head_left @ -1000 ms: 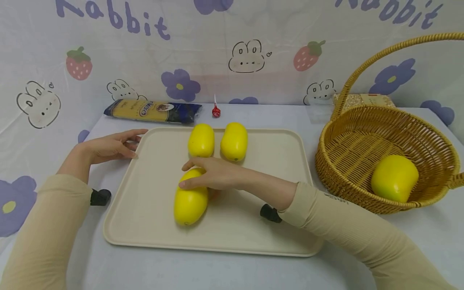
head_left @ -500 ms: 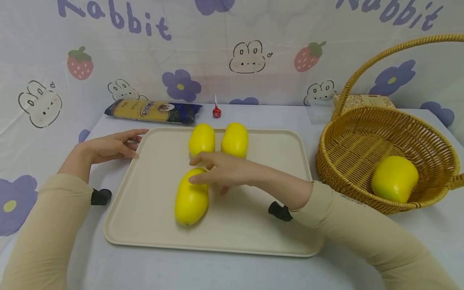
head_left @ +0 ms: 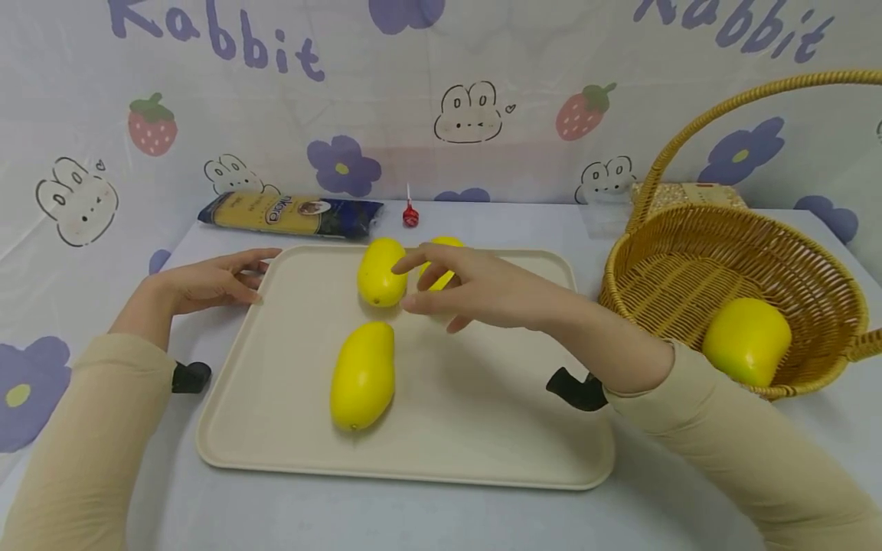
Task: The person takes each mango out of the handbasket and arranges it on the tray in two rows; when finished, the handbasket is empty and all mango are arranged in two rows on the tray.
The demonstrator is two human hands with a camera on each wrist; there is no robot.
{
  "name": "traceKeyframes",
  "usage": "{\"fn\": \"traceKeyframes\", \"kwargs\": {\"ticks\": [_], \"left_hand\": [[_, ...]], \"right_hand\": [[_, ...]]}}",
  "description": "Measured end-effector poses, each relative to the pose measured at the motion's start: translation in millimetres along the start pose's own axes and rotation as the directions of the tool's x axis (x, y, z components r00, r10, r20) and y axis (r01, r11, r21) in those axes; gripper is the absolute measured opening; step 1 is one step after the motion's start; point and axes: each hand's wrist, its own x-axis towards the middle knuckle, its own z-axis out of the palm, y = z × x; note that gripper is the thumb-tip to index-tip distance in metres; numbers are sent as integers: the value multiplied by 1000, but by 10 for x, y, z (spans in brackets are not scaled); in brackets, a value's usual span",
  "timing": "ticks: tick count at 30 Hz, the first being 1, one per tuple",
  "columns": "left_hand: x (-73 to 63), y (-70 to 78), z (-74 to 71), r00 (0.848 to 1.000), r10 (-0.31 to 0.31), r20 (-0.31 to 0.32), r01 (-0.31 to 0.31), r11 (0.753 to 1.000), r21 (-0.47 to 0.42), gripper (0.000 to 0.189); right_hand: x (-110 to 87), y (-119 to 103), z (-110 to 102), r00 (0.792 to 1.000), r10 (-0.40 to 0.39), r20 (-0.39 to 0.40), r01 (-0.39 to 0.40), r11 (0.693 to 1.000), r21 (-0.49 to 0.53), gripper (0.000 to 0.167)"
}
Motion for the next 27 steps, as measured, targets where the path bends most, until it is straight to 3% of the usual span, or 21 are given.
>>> {"fn": "traceKeyframes", "kwargs": {"ticks": [7, 17, 27], "left_hand": [[6, -14, -3, 1000, 6, 4, -6, 1000, -5, 93], [-9, -6, 6, 1000, 13, 8, -13, 1000, 2, 92], [3, -8, 1, 1000, 16, 9, -16, 1000, 6, 92]], "right_hand": [[-265, -113, -245, 995, -45, -92, 43, 999, -24, 43], [-622, -138, -535, 971, -99, -217, 81, 993, -92, 40], [-861, -38, -779, 946, -134, -296, 97, 986, -135, 39]]}}
